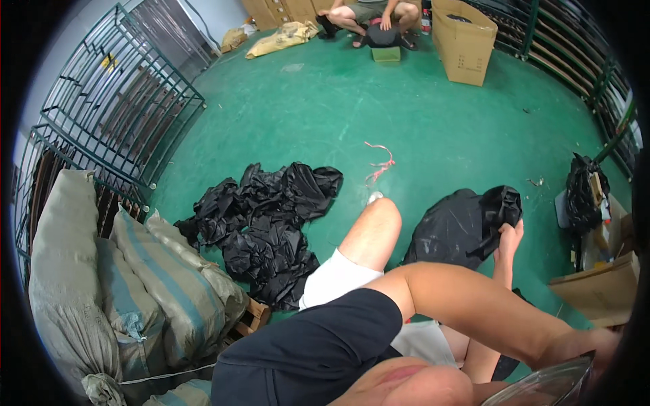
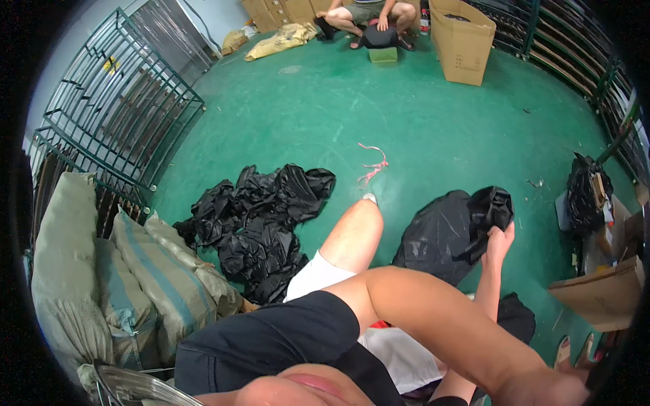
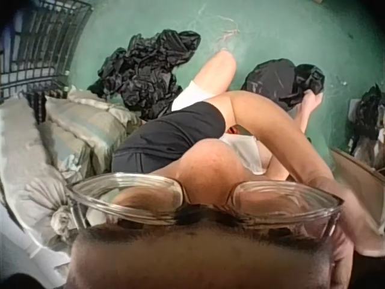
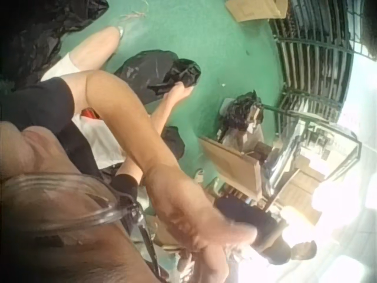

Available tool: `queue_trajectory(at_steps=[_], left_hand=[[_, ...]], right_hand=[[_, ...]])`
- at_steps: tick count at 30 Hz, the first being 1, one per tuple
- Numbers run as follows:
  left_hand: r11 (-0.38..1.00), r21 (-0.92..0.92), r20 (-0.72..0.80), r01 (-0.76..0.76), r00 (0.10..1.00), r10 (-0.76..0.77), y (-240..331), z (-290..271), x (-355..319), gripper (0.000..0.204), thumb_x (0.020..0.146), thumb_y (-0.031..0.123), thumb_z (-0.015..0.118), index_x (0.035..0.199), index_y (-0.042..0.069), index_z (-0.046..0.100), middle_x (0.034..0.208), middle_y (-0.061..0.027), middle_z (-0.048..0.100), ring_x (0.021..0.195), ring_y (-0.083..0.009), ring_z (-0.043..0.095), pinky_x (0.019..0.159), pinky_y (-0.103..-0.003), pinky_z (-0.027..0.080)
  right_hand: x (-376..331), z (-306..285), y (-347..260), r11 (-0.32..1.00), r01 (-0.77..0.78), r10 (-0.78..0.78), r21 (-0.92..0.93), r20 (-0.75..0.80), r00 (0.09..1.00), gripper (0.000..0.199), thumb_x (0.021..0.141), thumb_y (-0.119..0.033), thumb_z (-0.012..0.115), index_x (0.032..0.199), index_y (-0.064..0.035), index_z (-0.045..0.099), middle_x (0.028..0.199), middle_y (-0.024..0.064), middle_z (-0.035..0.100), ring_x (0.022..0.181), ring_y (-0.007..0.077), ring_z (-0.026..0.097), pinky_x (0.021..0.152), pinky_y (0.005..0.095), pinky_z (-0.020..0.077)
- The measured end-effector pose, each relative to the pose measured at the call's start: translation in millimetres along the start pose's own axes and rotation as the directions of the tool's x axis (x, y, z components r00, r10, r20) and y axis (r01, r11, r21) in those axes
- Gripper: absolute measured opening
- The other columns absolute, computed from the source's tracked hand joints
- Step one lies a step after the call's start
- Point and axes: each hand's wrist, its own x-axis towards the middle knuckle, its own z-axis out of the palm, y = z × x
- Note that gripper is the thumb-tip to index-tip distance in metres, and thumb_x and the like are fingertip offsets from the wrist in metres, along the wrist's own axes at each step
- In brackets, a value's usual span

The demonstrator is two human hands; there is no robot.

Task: Inspecting and organizing black fabric covers in a manufacturing workshop.

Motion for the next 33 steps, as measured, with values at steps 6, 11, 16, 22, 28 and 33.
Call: queue_trajectory(at_steps=[6, 11, 16, 22, 28, 33], left_hand=[[0.987, 0.155, -0.024, -0.034, 0.999, 0.038, 35, -7, -4, 0.042, 0.097, 0.036, 0.039, 0.091, 0.001, 0.063, 0.086, -0.0118, 0.066, 0.077, -0.0191, 0.062, 0.068, -0.028, 0.047], [0.990, 0.141, -0.006, -0.002, 1.000, 0.003, 30, -11, 0, 0.041, 0.097, 0.035, 0.040, 0.090, 0.002, 0.064, 0.086, -0.0111, 0.066, 0.076, -0.0184, 0.061, 0.067, -0.027, 0.046], [0.955, -0.287, 0.037, 0.079, 0.997, -0.071, -68, 17, 0, 0.039, 0.097, 0.034, 0.041, 0.090, 0.002, 0.064, 0.085, -0.0103, 0.066, 0.075, -0.0177, 0.060, 0.067, -0.027, 0.046], [0.763, -0.632, 0.105, 0.137, 0.990, -0.090, -159, 82, 3, 0.038, 0.097, 0.033, 0.042, 0.090, 0.003, 0.064, 0.084, -0.0095, 0.065, 0.074, -0.0169, 0.059, 0.066, -0.027, 0.045], [0.851, -0.519, 0.038, 0.075, 0.997, -0.064, -160, 38, 11, 0.036, 0.096, 0.032, 0.043, 0.089, 0.003, 0.064, 0.084, -0.0086, 0.065, 0.073, -0.0160, 0.059, 0.066, -0.027, 0.044], [0.941, -0.337, -0.034, -0.002, 0.999, -0.010, -143, -4, 20, 0.034, 0.096, 0.031, 0.044, 0.089, 0.004, 0.064, 0.083, -0.0079, 0.065, 0.073, -0.0153, 0.058, 0.065, -0.026, 0.044]], right_hand=[[-3, 3, 11, 0.999, 0.018, -0.020, 0.032, 0.053, 0.998, 0.047, 0.063, 0.009, 0.042, 0.107, -0.0010, 0.056, 0.087, 0.0013, 0.056, 0.073, 0.0134, 0.051, 0.066, 0.0248, 0.0415], [-4, -29, -8, 0.997, 0.041, -0.043, -0.058, -0.028, 0.999, 0.047, 0.066, 0.007, 0.043, 0.110, 0.0008, 0.057, 0.093, 0.0058, 0.062, 0.081, 0.0173, 0.059, 0.074, 0.0283, 0.0474], [18, -1, 36, 0.950, -0.060, 0.042, -0.305, -0.066, 0.997, 0.041, 0.067, -0.001, 0.053, 0.106, 0.0054, 0.059, 0.096, 0.0164, 0.063, 0.091, 0.0298, 0.060, 0.084, 0.0375, 0.0480], [17, -7, 35, 0.980, 0.139, -0.152, -0.139, -0.086, 0.985, 0.047, 0.064, 0.010, 0.045, 0.109, 0.0035, 0.056, 0.099, 0.0102, 0.062, 0.093, 0.0203, 0.058, 0.084, 0.0309, 0.0447], [13, -5, 41, 0.995, 0.083, -0.088, -0.058, -0.087, 0.992, 0.043, 0.065, 0.007, 0.046, 0.107, 0.0042, 0.055, 0.096, 0.0194, 0.063, 0.096, 0.0316, 0.059, 0.086, 0.0351, 0.0447], [7, 16, 22, 0.990, 0.056, -0.062, -0.127, -0.044, 0.997, 0.044, 0.064, 0.008, 0.046, 0.108, 0.0067, 0.054, 0.101, 0.0195, 0.063, 0.096, 0.0284, 0.059, 0.086, 0.0344, 0.0451]])
